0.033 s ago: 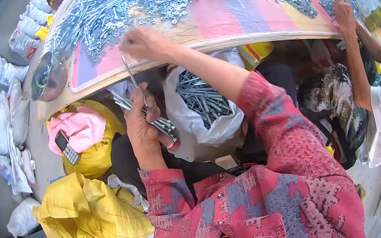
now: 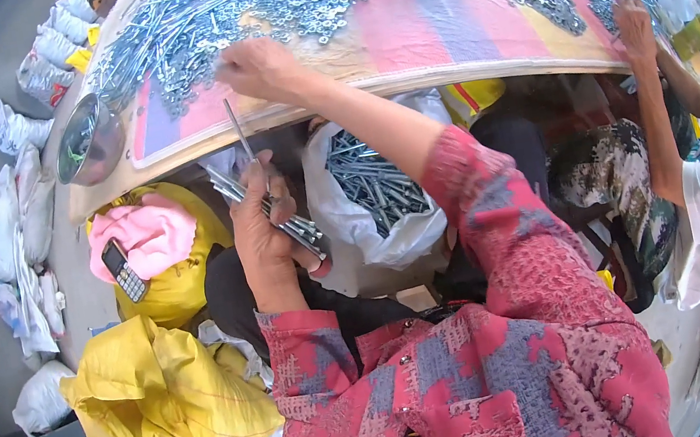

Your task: The person assembles hardware fasteners by picking up metal rods and threading nuts and washers onto them by hand.

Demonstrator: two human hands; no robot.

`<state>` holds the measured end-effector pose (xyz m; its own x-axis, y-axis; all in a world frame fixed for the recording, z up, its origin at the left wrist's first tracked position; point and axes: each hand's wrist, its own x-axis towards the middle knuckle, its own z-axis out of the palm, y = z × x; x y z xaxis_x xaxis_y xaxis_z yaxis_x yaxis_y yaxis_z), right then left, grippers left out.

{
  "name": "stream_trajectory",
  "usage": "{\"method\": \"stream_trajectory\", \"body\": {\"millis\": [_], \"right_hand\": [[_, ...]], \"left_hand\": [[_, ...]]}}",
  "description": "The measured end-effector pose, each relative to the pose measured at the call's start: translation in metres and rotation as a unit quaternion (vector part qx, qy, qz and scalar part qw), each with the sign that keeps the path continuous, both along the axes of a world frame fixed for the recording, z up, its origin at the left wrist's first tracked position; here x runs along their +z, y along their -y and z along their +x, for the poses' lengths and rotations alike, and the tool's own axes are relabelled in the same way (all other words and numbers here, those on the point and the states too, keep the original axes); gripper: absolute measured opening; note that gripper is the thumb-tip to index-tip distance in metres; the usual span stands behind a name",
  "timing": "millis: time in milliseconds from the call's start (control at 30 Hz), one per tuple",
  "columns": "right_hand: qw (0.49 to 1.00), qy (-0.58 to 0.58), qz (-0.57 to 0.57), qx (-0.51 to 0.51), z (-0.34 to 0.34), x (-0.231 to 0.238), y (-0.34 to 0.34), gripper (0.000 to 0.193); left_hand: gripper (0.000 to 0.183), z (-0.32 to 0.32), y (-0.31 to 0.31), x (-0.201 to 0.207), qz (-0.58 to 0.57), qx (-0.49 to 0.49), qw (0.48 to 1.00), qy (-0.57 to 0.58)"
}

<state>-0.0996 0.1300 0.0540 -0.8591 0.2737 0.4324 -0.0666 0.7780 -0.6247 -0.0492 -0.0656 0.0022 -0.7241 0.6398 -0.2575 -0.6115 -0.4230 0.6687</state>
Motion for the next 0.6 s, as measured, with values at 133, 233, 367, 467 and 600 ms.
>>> {"method": "stream_trajectory", "body": {"millis": [133, 233, 367, 467, 600], "right_hand": [[0.986, -0.093, 0.135, 0.005, -0.056, -0.030, 0.014, 0.015], [0.981, -0.046, 0.186, 0.037, -0.060, -0.048, 0.006, 0.016], [0.981, 0.021, 0.191, 0.036, -0.005, -0.033, -0.007, 0.016], [0.987, -0.042, 0.156, -0.004, 0.043, -0.024, -0.034, 0.017], [0.988, -0.029, 0.047, -0.142, 0.070, -0.014, -0.047, 0.018]], "left_hand": [[0.032, -0.005, -0.005, -0.005, -0.028, 0.019, 0.999, 0.027], [0.032, -0.009, -0.005, -0.006, -0.005, 0.016, 0.999, 0.042], [0.030, -0.006, -0.002, 0.003, -0.006, 0.025, 0.999, 0.024], [0.029, 0.002, -0.010, 0.002, -0.017, 0.000, 1.000, 0.020], [0.027, 0.008, -0.016, 0.000, -0.017, -0.015, 1.000, 0.021]]}}
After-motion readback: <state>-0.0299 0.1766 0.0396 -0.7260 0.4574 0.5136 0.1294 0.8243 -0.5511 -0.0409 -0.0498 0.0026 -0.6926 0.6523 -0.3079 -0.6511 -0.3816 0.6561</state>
